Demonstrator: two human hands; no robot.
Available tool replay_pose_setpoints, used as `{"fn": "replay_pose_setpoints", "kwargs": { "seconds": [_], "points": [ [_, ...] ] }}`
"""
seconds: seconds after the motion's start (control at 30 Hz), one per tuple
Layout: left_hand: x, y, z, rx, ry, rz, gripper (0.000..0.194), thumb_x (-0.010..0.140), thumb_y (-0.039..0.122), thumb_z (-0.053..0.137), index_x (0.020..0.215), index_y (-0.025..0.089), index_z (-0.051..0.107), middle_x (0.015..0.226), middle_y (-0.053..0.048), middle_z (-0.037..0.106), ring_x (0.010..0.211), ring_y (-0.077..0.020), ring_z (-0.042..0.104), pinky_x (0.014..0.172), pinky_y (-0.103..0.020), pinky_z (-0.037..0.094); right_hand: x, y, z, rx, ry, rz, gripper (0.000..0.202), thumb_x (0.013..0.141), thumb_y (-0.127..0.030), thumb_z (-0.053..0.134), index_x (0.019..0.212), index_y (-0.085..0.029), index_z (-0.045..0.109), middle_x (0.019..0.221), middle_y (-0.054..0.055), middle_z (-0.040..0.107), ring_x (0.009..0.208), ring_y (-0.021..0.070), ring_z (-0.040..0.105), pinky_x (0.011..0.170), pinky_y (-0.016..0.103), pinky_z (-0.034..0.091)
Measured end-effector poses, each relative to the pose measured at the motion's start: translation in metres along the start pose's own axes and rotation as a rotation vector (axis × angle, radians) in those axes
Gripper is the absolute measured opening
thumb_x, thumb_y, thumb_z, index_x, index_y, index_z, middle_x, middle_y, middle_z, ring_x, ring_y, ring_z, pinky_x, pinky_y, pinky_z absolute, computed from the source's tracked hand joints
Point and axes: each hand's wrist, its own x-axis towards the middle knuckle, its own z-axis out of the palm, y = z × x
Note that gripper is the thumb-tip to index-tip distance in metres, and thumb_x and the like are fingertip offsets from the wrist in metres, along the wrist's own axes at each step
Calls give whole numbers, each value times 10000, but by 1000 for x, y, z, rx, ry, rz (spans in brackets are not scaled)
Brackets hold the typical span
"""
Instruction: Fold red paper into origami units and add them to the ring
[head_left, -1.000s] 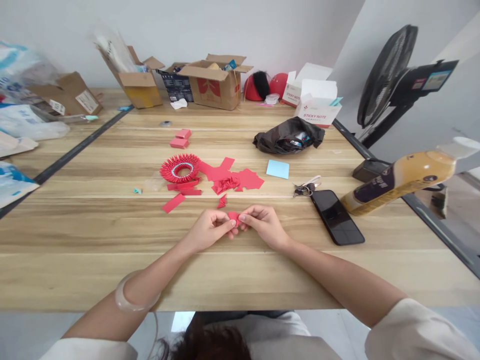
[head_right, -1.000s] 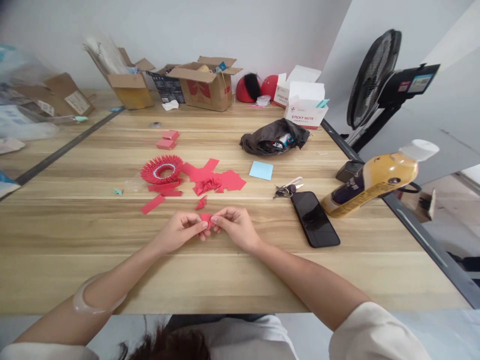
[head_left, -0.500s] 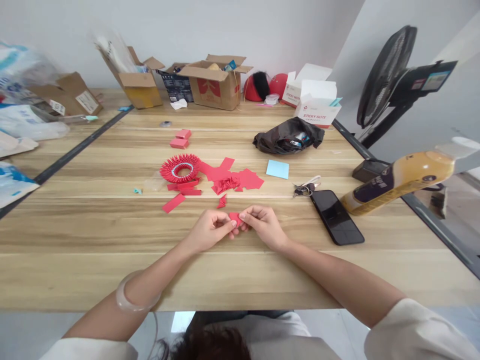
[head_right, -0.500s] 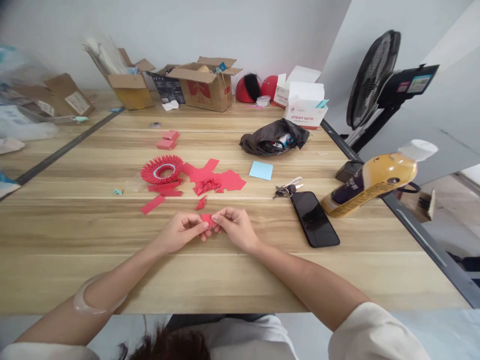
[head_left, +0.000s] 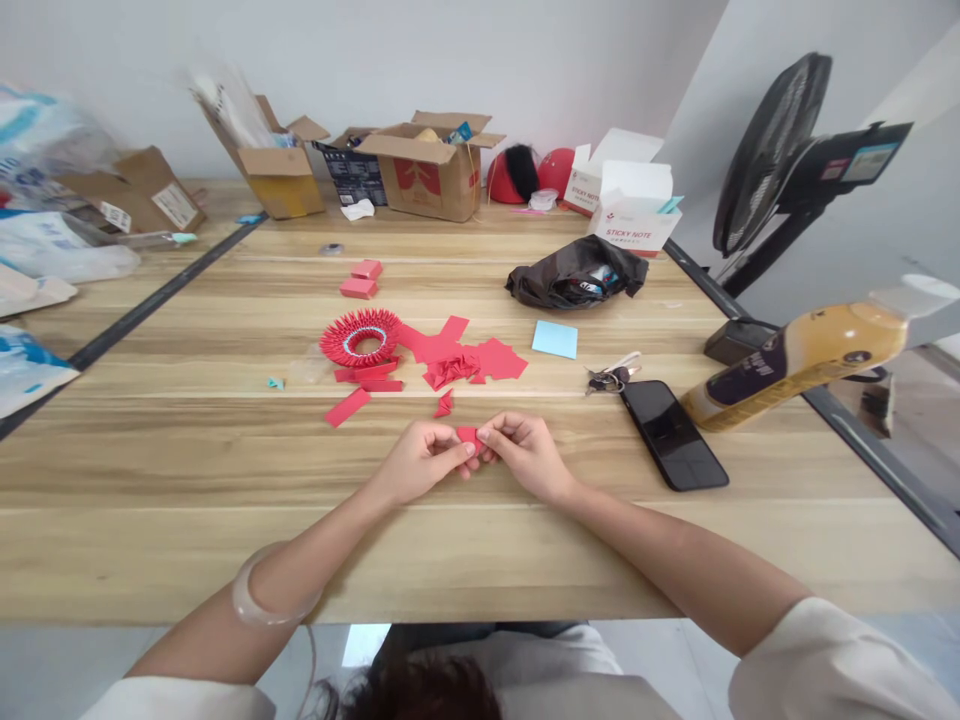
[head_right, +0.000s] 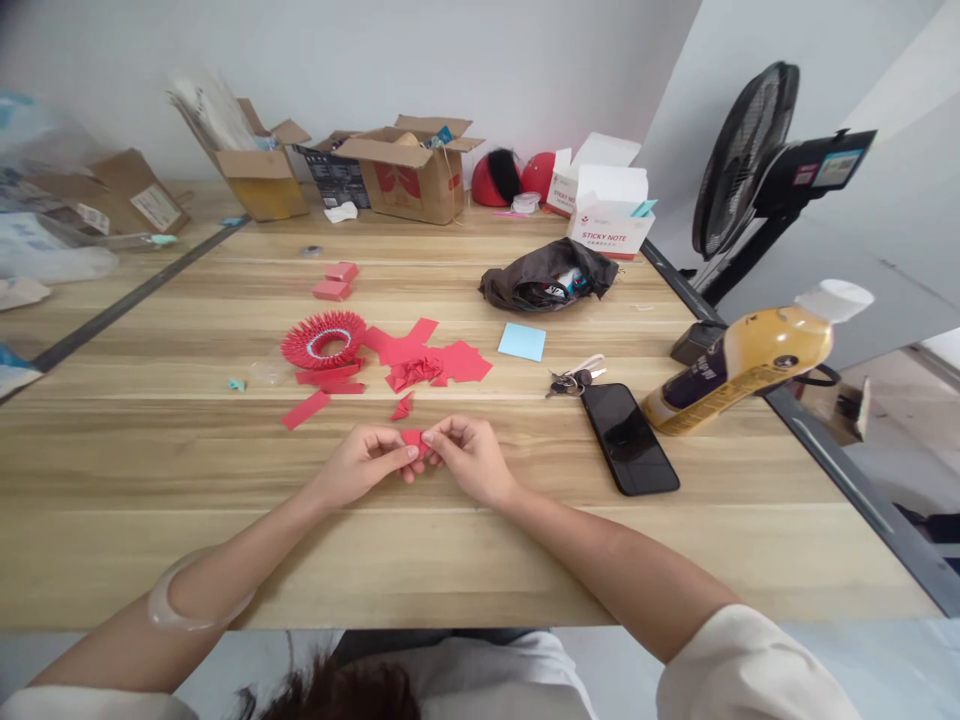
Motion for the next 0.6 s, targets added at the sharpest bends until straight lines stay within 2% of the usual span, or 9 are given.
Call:
{"fn": "replay_pose_setpoints", "kwargs": {
  "seconds": [0.43, 0.6],
  "points": [
    [1, -3, 0, -41, -5, -27, 189, 713, 265, 637, 612, 106, 647, 617, -52, 678, 504, -102, 584, 511, -195, 445, -1, 2, 1, -23, 18, -15, 266, 745, -395, 613, 669, -146, 556, 576, 2, 580, 522, 93, 508, 512, 223, 413],
    [1, -3, 0, -111, 6, -53, 197, 729, 264, 601, 628, 104, 656, 629, -63, 684, 526, -124, 603, 547, -230, 478, -1, 1, 2, -46, 1, -26, 263, 749, -393, 607, 669, -148, 552, 574, -1, 576, 526, 94, 511, 521, 226, 414]
  ]
}}
